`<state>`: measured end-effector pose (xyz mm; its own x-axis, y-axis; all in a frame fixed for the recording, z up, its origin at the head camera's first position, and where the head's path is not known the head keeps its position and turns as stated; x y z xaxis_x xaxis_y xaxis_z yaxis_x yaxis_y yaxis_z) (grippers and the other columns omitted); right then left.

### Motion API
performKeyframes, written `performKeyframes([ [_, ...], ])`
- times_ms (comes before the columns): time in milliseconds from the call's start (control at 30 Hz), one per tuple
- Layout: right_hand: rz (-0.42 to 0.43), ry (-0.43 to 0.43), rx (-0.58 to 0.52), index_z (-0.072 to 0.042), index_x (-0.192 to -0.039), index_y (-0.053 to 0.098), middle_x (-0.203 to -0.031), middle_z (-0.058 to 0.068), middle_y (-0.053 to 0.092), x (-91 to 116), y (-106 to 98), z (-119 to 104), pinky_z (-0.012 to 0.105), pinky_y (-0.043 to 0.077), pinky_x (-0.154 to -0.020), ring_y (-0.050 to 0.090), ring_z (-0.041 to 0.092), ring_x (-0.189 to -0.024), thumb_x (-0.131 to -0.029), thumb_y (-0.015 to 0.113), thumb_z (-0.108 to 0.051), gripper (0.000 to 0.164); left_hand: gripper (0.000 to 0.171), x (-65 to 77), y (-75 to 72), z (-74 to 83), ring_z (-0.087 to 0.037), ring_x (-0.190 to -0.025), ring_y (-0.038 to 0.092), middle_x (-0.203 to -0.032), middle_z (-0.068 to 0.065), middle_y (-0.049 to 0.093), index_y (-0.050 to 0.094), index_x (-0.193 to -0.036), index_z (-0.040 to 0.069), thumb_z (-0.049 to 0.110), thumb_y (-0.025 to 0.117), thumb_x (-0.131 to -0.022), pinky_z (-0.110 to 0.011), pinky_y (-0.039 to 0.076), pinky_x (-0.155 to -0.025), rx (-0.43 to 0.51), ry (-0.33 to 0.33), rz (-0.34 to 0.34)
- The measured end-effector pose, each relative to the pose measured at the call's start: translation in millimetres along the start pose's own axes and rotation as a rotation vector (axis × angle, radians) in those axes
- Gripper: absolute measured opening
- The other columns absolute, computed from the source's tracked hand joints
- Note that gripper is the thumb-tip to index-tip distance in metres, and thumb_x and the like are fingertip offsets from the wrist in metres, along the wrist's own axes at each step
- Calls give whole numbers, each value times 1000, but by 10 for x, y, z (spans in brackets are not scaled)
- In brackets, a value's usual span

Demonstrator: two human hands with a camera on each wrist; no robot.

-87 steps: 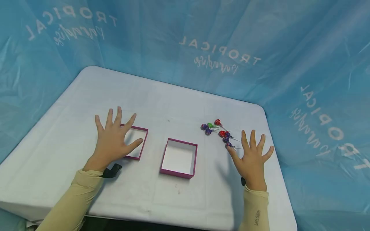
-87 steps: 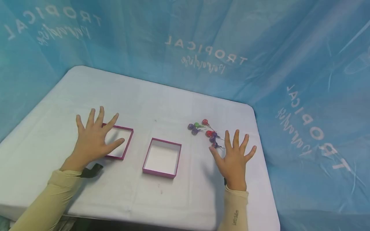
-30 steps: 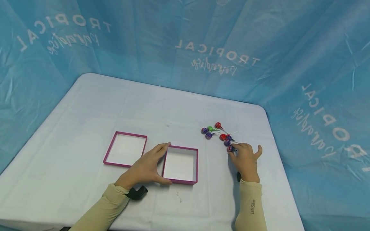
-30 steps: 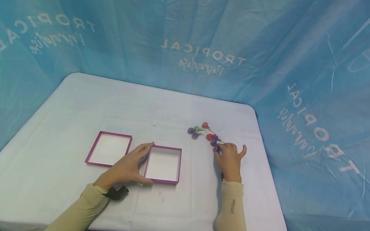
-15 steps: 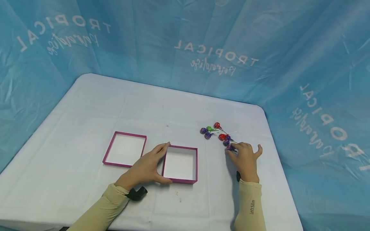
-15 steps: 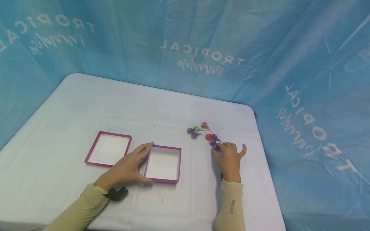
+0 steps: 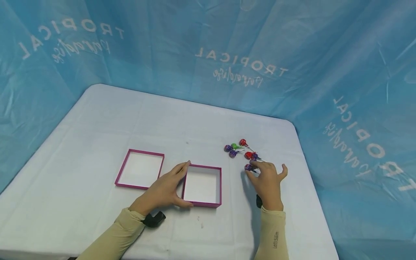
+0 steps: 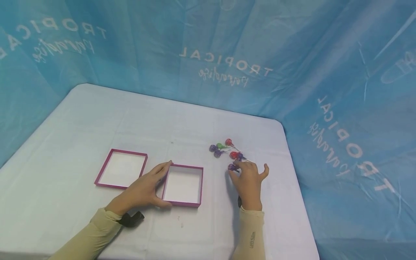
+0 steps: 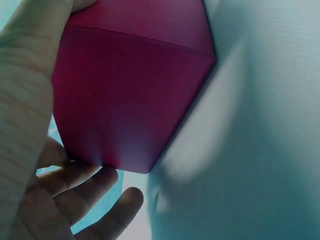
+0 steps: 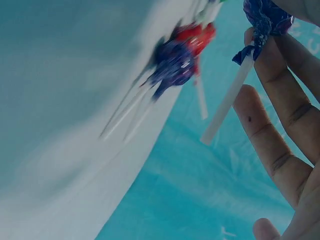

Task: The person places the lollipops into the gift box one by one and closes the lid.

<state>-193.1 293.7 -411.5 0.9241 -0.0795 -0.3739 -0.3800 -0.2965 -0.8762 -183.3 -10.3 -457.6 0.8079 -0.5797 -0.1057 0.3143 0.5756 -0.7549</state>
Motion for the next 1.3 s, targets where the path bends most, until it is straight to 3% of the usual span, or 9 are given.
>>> performKeyframes([
  [400, 89, -133, -5, -12, -102, 80, -95, 9, 77, -35, -221, -384, 72, 5, -111, 63, 29, -105, -74, 92, -26, 34, 130, 13, 19, 4, -27, -138, 49, -162, -7, 32, 22, -160, 4, 56, 91, -62, -46, 46, -109, -6, 7, -3],
  [567, 71, -157, -8, -14, -104, 80, -96, 8, 76, -22, -244, -569, 72, 6, -111, 61, 28, -107, -75, 90, -28, 34, 131, 12, 23, 11, -29, -137, 50, -162, -10, 33, 23, -160, 3, 54, 92, -61, -46, 45, -109, -6, 13, 1],
  [900, 57, -314, -33, -16, -105, 80, -97, 2, 76, 91, -253, -1107, 71, 5, -112, 62, 24, -107, -76, 90, -28, 33, 132, 10, 23, 3, -36, -137, 49, -163, -13, 31, 23, -160, 3, 53, 93, -60, -49, 43, -111, 5, -13, -6],
  [1300, 37, -450, -64, -16, -99, 81, -88, -4, 74, 229, -162, -1487, 71, 7, -113, 61, 20, -100, -74, 91, -30, 30, 133, 5, 38, 5, -41, -130, 54, -162, -18, 30, 19, -160, 2, 58, 90, -62, -51, 46, -108, -26, 2, -2],
])
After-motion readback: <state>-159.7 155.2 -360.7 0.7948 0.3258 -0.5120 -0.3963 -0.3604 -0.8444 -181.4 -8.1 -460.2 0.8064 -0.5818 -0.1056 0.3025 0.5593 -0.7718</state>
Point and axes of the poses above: each hand's wrist, its own x-axis away from the middle knuckle, its own y-axis out of the palm, z = x × y, the point moved 9 cm from there along -x, towards the middle knuckle
